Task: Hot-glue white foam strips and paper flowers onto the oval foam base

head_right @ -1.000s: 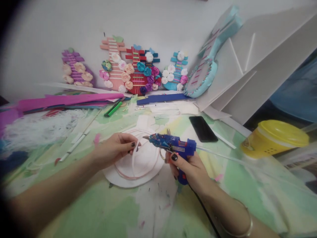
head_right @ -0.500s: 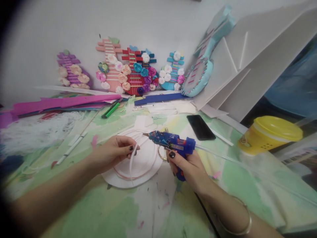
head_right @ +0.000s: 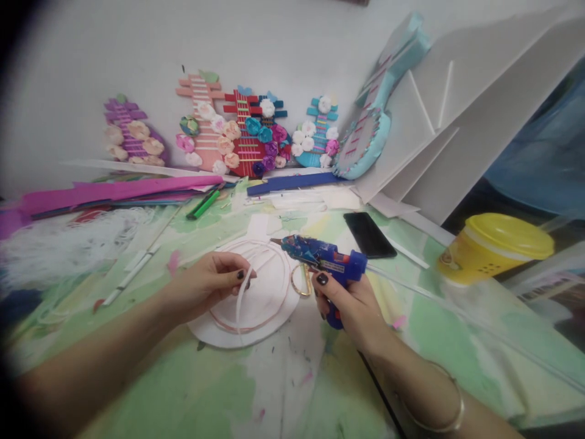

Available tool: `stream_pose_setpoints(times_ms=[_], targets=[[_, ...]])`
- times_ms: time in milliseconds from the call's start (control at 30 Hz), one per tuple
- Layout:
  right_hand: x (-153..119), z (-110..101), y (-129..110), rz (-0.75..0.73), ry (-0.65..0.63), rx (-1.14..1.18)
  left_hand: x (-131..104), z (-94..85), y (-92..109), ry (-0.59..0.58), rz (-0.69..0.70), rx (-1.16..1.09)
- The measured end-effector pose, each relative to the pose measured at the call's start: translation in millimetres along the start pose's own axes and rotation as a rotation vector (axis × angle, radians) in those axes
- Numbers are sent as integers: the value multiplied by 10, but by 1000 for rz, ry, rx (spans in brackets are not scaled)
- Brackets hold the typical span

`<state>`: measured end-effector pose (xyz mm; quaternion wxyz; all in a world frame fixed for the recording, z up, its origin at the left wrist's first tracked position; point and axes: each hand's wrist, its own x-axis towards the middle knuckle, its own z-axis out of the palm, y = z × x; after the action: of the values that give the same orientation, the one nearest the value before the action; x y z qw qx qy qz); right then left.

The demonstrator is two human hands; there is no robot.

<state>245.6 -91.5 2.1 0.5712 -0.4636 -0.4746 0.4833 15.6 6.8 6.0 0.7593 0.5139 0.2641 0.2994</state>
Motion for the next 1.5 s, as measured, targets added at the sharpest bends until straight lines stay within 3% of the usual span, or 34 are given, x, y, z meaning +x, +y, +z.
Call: stream_pose_setpoints(times_ms=[533,800,1000,1267,1500], targets=[[30,-4,-24,-37,39,18,9,19,-10,4,7,-27],[-43,-53,62,-31,-187,-75,7,23,-10,-6,29,-40],[-23,-37,22,-98,-173,-123,-9,61,13,-2,-2,-57],[-76,-80,104,-14,-153,-206,18,48,8,9,31,-87],[-47,-57,69,-60,-129,-269,2,56,13,6,18,-65]])
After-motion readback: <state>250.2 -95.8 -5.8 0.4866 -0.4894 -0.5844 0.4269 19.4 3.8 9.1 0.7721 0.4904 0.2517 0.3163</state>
